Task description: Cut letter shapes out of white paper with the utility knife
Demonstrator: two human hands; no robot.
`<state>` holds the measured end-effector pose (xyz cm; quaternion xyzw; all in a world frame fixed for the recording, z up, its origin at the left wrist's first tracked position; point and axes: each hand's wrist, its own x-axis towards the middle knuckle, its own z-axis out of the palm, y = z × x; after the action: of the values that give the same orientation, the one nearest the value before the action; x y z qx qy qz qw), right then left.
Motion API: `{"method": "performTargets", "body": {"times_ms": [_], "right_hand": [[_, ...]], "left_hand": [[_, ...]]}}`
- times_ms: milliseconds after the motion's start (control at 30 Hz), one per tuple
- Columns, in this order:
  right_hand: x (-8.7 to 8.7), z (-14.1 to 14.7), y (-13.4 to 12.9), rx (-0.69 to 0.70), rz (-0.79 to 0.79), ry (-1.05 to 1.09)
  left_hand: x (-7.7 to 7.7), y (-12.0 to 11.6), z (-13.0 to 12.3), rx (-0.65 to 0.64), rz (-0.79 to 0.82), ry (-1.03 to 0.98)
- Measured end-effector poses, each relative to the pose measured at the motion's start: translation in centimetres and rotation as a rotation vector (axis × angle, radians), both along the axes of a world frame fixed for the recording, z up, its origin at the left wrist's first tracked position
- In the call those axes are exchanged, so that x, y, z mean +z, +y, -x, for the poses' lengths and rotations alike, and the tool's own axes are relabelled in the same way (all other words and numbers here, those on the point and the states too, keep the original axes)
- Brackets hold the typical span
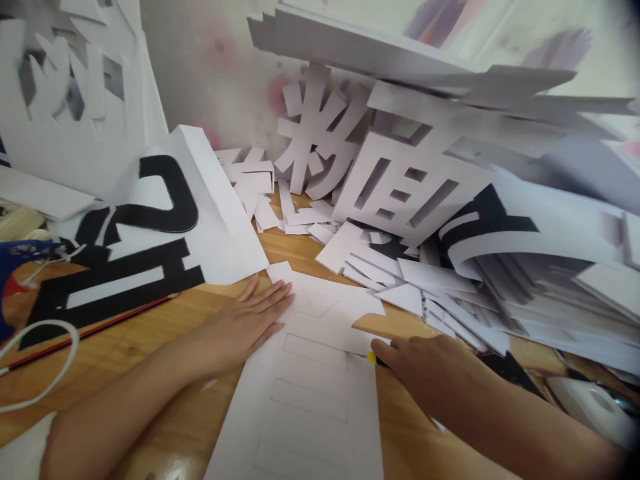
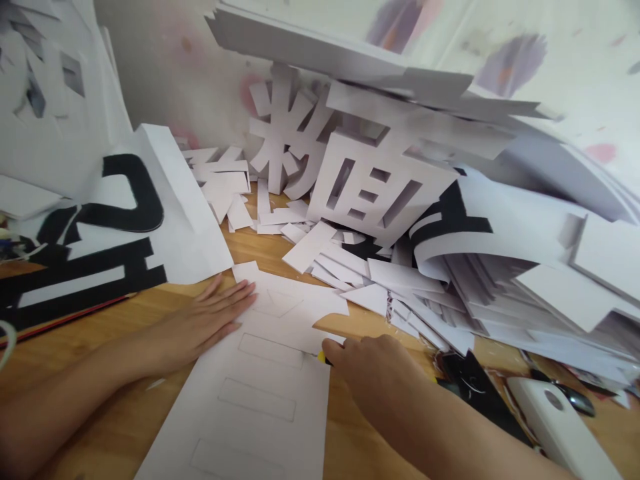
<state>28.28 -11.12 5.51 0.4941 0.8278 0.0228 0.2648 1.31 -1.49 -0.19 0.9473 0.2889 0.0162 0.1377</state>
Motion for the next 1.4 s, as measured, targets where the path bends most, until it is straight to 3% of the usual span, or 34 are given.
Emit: {"method": "performTargets", "body": {"times_ms": [100, 233, 467, 667, 1400], "right_hand": [[-0.2, -1.6, 0.0, -0.017, -0.031, 0.082], [-0.3, -2.5, -0.4, -0.139, -0.082, 0.224], [-1.3, 2.4, 0.5, -0.097, -0.067, 0.401], [-2.1, 5.0, 2.2, -0.03, -0.123, 0.284], [-2.3, 5.7, 3.0, 0.105, -0.138, 0.221]], "left_hand": [[0.3, -0.1, -0.1, 0.003, 0.021, -0.012], [0.6, -0.2, -0.1, 0.009, 0.032, -0.019], [-0.1, -0.2, -0.1, 0.01, 0.012, -0.012], [-0.7, -0.1, 0.0, 0.01, -0.016, -0.06], [-1.2, -0.2, -0.2, 0.017, -0.05, -0.062]]}}
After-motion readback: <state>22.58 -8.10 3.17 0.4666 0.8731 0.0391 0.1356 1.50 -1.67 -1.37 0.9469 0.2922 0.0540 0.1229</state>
